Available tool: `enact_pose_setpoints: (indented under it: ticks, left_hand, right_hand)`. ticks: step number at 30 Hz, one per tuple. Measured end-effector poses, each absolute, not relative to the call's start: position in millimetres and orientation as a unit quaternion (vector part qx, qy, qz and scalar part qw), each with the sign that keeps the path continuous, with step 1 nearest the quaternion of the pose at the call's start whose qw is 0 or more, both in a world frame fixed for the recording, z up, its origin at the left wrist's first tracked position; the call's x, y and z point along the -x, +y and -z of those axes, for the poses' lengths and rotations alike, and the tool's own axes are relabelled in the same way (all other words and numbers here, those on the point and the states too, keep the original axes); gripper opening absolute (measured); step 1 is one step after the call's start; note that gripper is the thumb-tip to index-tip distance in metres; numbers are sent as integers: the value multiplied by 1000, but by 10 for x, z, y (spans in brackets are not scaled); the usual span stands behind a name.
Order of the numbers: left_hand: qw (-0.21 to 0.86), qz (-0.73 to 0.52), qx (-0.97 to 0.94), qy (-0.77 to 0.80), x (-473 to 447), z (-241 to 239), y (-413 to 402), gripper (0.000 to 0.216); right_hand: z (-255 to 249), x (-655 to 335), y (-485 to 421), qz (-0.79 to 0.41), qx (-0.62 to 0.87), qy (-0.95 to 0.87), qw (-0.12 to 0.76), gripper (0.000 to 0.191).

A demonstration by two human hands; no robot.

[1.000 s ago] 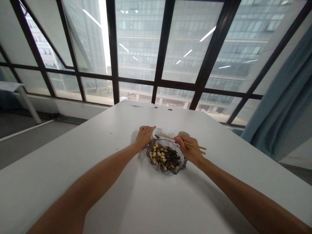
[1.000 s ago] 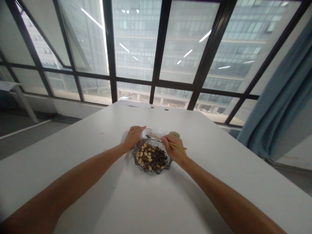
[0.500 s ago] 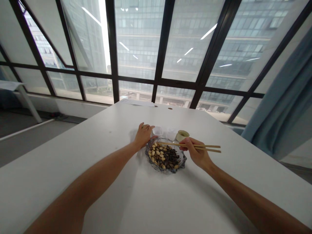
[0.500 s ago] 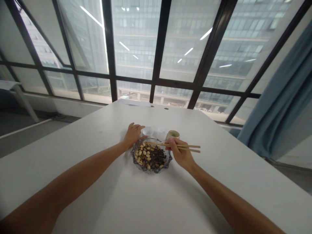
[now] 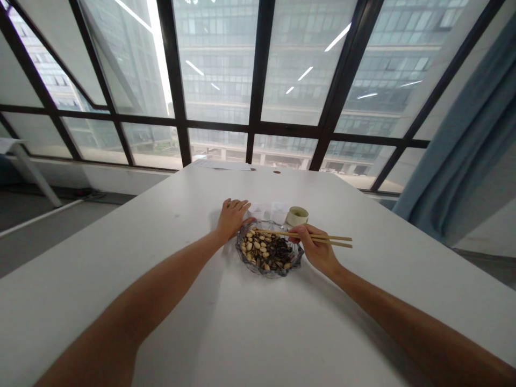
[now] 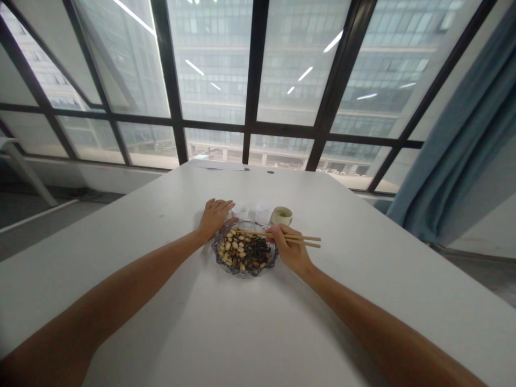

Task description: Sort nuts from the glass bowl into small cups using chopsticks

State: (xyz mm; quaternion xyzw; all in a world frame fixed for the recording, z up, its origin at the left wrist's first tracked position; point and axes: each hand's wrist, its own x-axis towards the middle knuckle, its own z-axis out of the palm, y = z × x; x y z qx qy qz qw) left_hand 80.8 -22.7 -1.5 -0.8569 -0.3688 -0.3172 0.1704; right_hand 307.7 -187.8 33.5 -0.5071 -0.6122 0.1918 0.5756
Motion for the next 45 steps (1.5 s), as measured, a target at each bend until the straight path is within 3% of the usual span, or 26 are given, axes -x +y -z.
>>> enact_pose_setpoints:
  ticks: [29,45]
  left_hand:
    - [166,315,852,-385,-793,13,-218,46]
    - [139,326,854,-381,-806,18,-216,43]
  right_hand:
    - [-324,-3041,-1866,-201,481,-559,645,64]
    - [-291,-3044,-1952,-90,446,-723,519,41]
